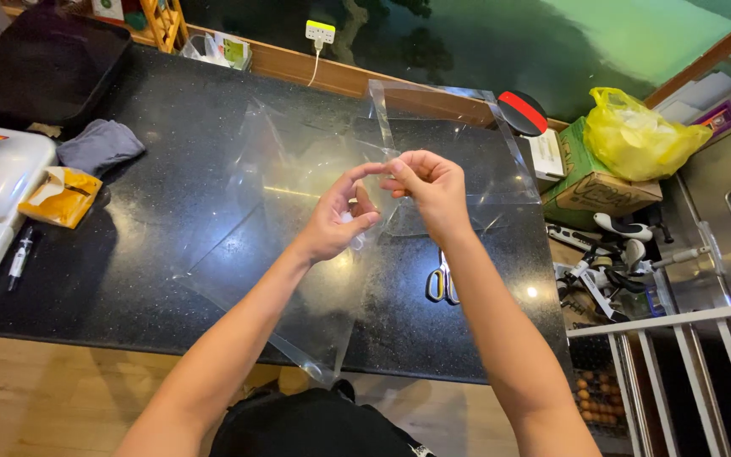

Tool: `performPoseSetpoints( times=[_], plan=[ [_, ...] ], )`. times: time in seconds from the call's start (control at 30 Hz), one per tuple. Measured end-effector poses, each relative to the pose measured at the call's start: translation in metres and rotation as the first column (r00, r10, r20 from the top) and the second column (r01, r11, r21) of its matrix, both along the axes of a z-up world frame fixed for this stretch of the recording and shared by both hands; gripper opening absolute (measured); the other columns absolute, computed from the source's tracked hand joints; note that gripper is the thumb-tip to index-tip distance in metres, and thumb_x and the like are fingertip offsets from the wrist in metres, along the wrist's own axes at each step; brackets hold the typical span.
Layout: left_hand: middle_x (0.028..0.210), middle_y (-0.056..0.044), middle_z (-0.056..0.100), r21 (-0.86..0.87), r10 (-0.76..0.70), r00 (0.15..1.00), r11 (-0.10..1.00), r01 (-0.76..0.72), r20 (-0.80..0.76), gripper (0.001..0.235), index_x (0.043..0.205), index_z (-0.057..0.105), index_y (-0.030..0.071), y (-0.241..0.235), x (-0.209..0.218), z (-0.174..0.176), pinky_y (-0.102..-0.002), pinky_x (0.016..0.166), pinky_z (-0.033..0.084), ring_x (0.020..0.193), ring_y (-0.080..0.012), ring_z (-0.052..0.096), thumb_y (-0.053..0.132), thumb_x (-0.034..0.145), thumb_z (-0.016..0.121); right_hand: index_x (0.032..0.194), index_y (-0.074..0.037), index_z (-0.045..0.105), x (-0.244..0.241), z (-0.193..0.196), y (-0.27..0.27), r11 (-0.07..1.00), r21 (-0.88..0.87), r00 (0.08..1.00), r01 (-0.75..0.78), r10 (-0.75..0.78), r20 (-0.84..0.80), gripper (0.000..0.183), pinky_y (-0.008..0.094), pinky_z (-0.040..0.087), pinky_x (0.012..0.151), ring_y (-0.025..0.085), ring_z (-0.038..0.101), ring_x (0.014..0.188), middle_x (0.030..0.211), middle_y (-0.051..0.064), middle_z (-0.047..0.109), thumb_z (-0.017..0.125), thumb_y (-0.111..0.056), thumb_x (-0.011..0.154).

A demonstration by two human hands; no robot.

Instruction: The user is unfolding large plastic sheets and preparing a clear box frame, likely for cake packaging.

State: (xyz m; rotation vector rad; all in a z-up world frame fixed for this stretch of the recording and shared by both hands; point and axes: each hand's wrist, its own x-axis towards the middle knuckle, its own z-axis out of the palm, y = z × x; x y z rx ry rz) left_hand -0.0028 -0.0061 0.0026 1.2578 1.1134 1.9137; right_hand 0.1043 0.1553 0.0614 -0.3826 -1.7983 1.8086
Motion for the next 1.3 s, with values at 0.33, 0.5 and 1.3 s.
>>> performPoseSetpoints(
  times=[0.33, 0.5, 1.3],
  plan=[
    [0.089, 0.003, 0.055, 0.001, 0.049, 0.998, 0.999, -0.049, 0.033, 0.055, 0.143, 0.054, 0.011, 0.006, 0.004, -0.017, -0.023, 0.078, 0.048, 0.082, -0.0044, 0.055, -0.006, 0.093, 0.071, 0.110, -0.016, 0.068, 0.004, 0.048, -0.010, 0.984, -0.144, 0.989, -0.107, 0.120, 0.086, 0.029, 0.024, 0.061, 0.064, 0.013, 0.075, 0.078, 0.109, 0.005, 0.076, 0.078, -0.009, 0.084],
    [0.089, 0.002, 0.061, 0.018, 0.215, 0.968, 0.977, -0.214, -0.129, 0.046, 0.136, 0.061, 0.010, 0.009, 0.000, -0.011, -0.021, 0.067, 0.043, 0.075, -0.0032, 0.053, 0.000, 0.093, 0.073, 0.114, -0.003, 0.072, 0.003, 0.050, -0.008, 0.916, 0.378, 0.990, -0.138, 0.120, 0.071, 0.026, 0.022, 0.060, 0.071, 0.009, 0.073, 0.086, 0.113, 0.007, 0.076, 0.080, -0.005, 0.089],
    [0.084, -0.012, 0.074, 0.047, 0.147, 0.362, 0.878, -0.477, 0.920, 0.085, 0.099, 0.067, 0.003, -0.105, -0.149, -0.004, -0.034, 0.046, 0.044, 0.048, -0.0187, 0.054, 0.083, 0.074, 0.052, 0.091, -0.002, 0.050, 0.049, -0.025, 0.021, 0.791, 0.542, 0.932, 0.284, -0.096, -0.349, 0.024, 0.027, 0.060, 0.086, 0.022, 0.071, 0.112, 0.121, 0.018, 0.069, 0.067, 0.015, 0.096]
  ],
)
